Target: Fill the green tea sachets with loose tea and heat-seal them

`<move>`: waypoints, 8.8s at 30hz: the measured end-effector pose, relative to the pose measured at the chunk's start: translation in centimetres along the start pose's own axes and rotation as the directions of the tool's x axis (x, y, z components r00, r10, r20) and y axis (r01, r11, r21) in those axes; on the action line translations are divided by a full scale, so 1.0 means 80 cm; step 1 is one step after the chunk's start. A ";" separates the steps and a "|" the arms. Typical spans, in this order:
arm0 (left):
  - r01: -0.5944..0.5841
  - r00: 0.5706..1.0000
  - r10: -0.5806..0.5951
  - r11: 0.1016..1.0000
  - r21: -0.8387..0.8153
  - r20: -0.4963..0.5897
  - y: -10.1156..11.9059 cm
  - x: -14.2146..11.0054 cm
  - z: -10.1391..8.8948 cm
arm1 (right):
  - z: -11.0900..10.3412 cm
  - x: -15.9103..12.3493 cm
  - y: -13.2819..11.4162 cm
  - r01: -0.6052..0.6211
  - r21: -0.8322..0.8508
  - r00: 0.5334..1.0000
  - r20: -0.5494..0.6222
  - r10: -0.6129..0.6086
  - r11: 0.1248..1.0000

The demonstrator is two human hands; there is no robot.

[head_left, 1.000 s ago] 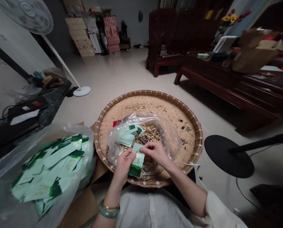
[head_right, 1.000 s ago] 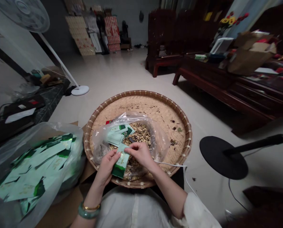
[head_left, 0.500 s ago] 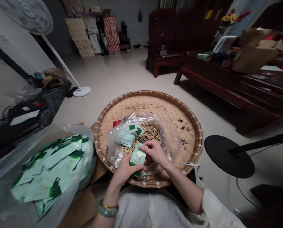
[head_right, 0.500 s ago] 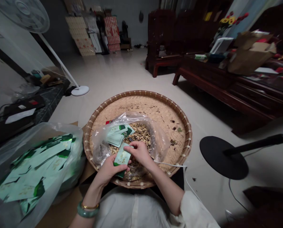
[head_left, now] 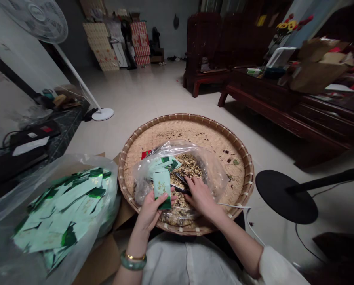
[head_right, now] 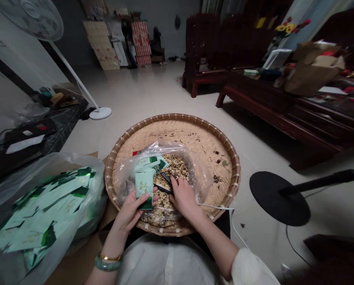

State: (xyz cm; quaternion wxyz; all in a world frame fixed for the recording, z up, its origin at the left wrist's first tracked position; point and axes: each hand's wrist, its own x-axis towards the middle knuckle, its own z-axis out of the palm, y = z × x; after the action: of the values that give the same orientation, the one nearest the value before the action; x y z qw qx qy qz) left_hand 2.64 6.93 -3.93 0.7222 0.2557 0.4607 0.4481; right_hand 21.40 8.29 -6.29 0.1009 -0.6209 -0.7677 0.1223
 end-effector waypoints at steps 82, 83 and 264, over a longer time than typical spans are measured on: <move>-0.022 1.000 0.015 0.948 0.317 0.025 -0.008 0.001 0.005 | -0.064 0.018 0.009 0.036 0.648 0.977 0.138 -0.164 0.761; -0.019 1.000 0.012 0.948 0.318 0.025 -0.007 0.000 0.005 | -0.063 0.018 0.008 0.036 0.647 0.977 0.136 -0.162 0.761; -0.187 0.963 0.247 0.898 0.398 -0.104 -0.017 0.012 -0.004 | -0.008 -0.005 -0.024 0.052 0.886 0.991 -0.102 0.086 0.461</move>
State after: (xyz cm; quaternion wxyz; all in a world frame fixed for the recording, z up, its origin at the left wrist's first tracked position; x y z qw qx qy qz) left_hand 3.05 7.13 -5.56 0.5661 0.4075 0.5617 0.4449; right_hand 19.89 7.58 -5.07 0.4579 -0.4925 -0.5777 0.4626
